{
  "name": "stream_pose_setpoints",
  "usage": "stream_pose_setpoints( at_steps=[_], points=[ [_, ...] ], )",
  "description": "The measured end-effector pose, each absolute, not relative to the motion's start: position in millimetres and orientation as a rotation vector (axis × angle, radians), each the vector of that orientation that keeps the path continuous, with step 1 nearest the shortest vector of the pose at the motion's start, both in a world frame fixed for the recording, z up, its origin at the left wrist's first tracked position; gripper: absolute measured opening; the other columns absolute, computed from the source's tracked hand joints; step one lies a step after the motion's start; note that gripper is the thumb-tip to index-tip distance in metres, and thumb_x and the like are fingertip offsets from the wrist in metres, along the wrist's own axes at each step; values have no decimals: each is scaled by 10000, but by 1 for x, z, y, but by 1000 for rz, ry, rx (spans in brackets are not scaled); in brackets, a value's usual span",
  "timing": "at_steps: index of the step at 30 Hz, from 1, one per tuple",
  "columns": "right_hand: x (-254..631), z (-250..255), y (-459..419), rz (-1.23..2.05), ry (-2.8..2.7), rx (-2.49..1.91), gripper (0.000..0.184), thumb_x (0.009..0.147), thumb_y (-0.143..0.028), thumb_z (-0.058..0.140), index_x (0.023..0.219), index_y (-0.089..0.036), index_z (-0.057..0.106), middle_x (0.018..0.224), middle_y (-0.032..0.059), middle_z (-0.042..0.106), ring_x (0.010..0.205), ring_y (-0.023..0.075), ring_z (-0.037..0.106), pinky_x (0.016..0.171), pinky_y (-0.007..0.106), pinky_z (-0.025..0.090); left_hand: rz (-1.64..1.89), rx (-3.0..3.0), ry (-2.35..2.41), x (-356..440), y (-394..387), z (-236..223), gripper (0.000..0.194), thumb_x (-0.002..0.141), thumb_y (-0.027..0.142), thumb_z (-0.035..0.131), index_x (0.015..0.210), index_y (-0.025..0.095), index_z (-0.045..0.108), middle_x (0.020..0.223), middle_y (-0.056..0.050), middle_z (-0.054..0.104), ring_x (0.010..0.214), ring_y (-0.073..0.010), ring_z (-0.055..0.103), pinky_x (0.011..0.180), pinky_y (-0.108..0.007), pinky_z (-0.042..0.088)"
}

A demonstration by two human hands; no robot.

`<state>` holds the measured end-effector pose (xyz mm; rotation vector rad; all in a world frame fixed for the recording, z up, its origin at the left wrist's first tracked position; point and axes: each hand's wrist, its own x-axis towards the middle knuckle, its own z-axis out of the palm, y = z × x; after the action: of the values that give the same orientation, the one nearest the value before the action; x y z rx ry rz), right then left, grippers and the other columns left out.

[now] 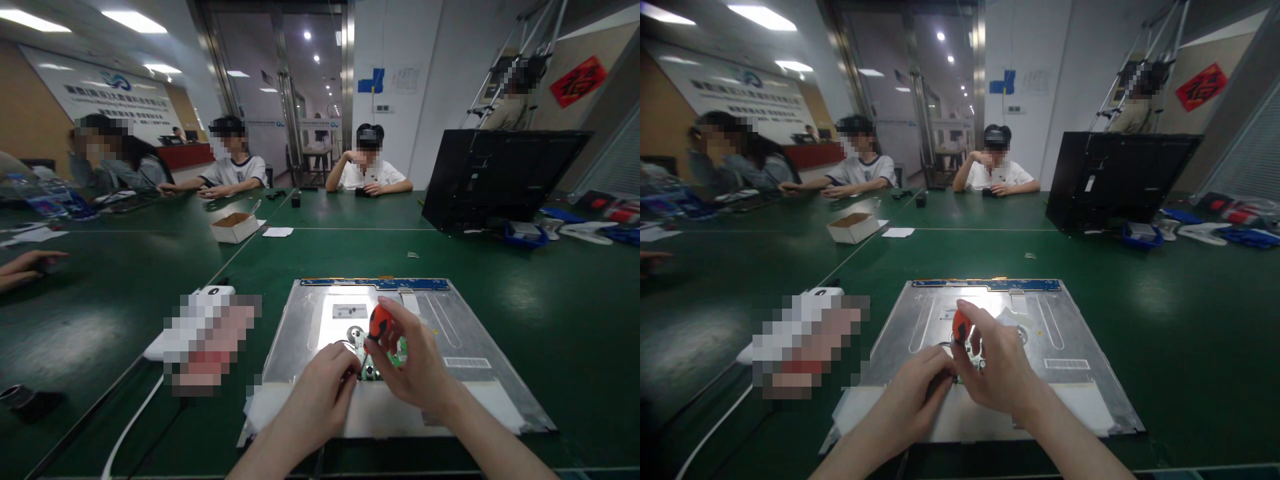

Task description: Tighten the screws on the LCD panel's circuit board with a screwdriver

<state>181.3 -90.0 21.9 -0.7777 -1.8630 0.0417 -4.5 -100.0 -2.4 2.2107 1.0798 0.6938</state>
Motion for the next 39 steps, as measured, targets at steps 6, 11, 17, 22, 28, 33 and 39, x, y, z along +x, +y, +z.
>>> stream_pose_setpoints(
  at_steps=[6, 11, 17, 22, 28, 33, 39],
  points=[
    [181, 22, -88, 4, -1865, -788, 512, 954, -261, 560, 1420, -247, 349, 790, -26, 623, 498, 117, 529, 443, 251, 445, 730, 2211, 1078, -4, -100, -3, 181, 836, 45, 477, 881, 183, 585, 957, -87, 642, 892, -233, 576, 768, -338, 455],
    [182, 24, -91, 37, -1882, -774, 553, 942, -215, 532, 1453, -221, 322, 808, -5, 653, 517, 130, 554, 461, 264, 469, 718, 2214, 1085, -3, -100, -2, 192, 838, 48, 479, 899, 185, 599, 951, -88, 645, 891, -234, 579, 767, -335, 458],
    [183, 24, -92, 72, -1892, -774, 599, 916, -146, 504, 1475, -201, 297, 852, 22, 676, 530, 129, 578, 460, 256, 485, 704, 2219, 1095, -4, -100, -2, 189, 834, 46, 475, 879, 187, 593, 952, -85, 648, 891, -233, 584, 753, -328, 452],
    [181, 24, -90, 21, -1852, -813, 539, 925, -179, 533, 1427, -237, 346, 768, -27, 623, 491, 116, 544, 432, 240, 455, 714, 2211, 1079, -4, -99, -4, 208, 833, 56, 480, 920, 190, 613, 962, -86, 653, 902, -235, 586, 780, -337, 459],
    [181, 21, -88, 25, -1854, -781, 509, 942, -208, 547, 1414, -261, 361, 804, -29, 631, 501, 111, 525, 446, 248, 464, 700, 2201, 1089, -4, -100, -2, 169, 845, 74, 493, 901, 188, 604, 966, -85, 649, 904, -239, 579, 786, -344, 459],
    [181, 22, -88, 52, -1862, -772, 513, 946, -209, 544, 1422, -247, 358, 833, -18, 639, 518, 116, 533, 448, 257, 452, 690, 2184, 1090, -4, -101, 2, 154, 860, 83, 492, 894, 187, 600, 969, -83, 641, 906, -234, 573, 780, -337, 456],
    [182, 25, -91, 77, -1884, -747, 568, 913, -142, 510, 1449, -206, 332, 876, 11, 651, 553, 125, 554, 462, 265, 459, 673, 2179, 1093, -4, -101, 2, 141, 867, 91, 494, 886, 182, 600, 955, -85, 635, 899, -236, 568, 775, -341, 443]
  ],
)
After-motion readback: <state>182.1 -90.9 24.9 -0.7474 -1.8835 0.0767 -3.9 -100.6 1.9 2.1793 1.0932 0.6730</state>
